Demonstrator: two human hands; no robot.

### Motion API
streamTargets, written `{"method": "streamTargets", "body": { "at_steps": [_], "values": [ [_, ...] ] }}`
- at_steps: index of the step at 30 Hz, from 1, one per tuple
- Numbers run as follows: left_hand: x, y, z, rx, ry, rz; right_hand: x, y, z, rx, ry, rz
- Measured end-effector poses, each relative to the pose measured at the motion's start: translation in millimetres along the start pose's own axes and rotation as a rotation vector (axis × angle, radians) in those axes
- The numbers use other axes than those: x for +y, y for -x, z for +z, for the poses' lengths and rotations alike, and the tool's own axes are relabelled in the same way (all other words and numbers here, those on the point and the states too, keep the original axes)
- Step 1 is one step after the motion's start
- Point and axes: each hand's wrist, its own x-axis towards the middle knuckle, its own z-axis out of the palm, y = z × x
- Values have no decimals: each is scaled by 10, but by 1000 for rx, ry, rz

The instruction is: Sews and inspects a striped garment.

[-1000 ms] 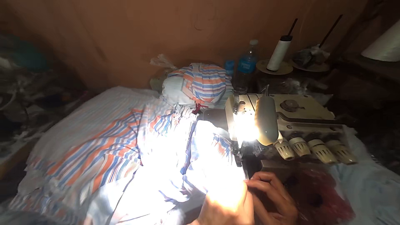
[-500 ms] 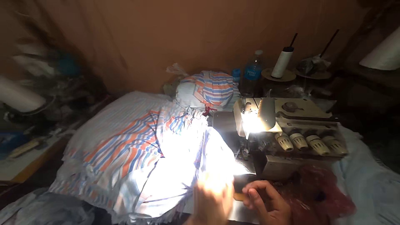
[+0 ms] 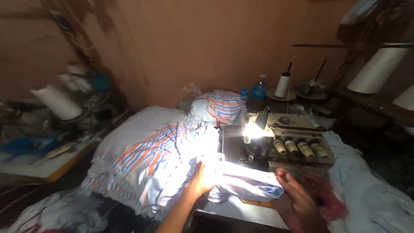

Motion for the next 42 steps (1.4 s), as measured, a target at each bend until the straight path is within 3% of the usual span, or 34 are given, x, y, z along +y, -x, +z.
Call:
{"method": "streamTargets", "body": {
  "at_steps": [2, 4, 6, 10, 13, 14, 16, 20, 25, 27, 29, 31, 33, 35, 37, 42],
  "values": [
    [41, 134, -273, 40, 32, -13, -171, -9, 139, -200, -130, -43],
    [-16, 375, -595, 338, -30, 172, -353, -14, 308, -358, -64, -149],
    [-136, 746, -1083, 527, -95, 315, -480, -16, 567, -456, 35, -276],
    [-47, 2069, -2218, 876, 99, 380, -280, -31, 1158, -705, 402, -652],
    [223, 2980, -2537, 1186, 0, 452, -214, 58, 1628, -737, 507, -881],
    [306, 3112, -2488, 1198, -72, 419, -292, 53, 1749, -720, 474, -927],
    [375, 3188, -2413, 1059, -220, 287, -426, 6, 1905, -798, 431, -930],
    [268, 3405, -2626, 962, -317, 108, -422, -172, 2037, -1123, 525, -647],
    [342, 3221, -2498, 731, 213, -76, -301, -109, 2146, -1147, 405, -121],
    [308, 3146, -2524, 677, 392, -160, -297, -68, 2085, -1155, 431, 12],
    [228, 3137, -2555, 575, 537, -117, -326, -51, 2002, -1208, 416, 110],
    [102, 3161, -2600, 397, 691, 81, -283, -163, 1925, -1380, 287, 146],
    [40, 3174, -2605, 336, 768, 206, -213, -294, 1900, -1533, 69, 163],
    [10, 3224, -2601, 362, 752, 183, -163, -366, 1900, -1544, -1, 173],
    [32, 3280, -2590, 452, 658, 89, -123, -364, 1926, -1435, 117, 130],
    [146, 3429, -2573, 814, 128, -105, 14, -365, 2076, -1339, 247, -212]
  ]
}}
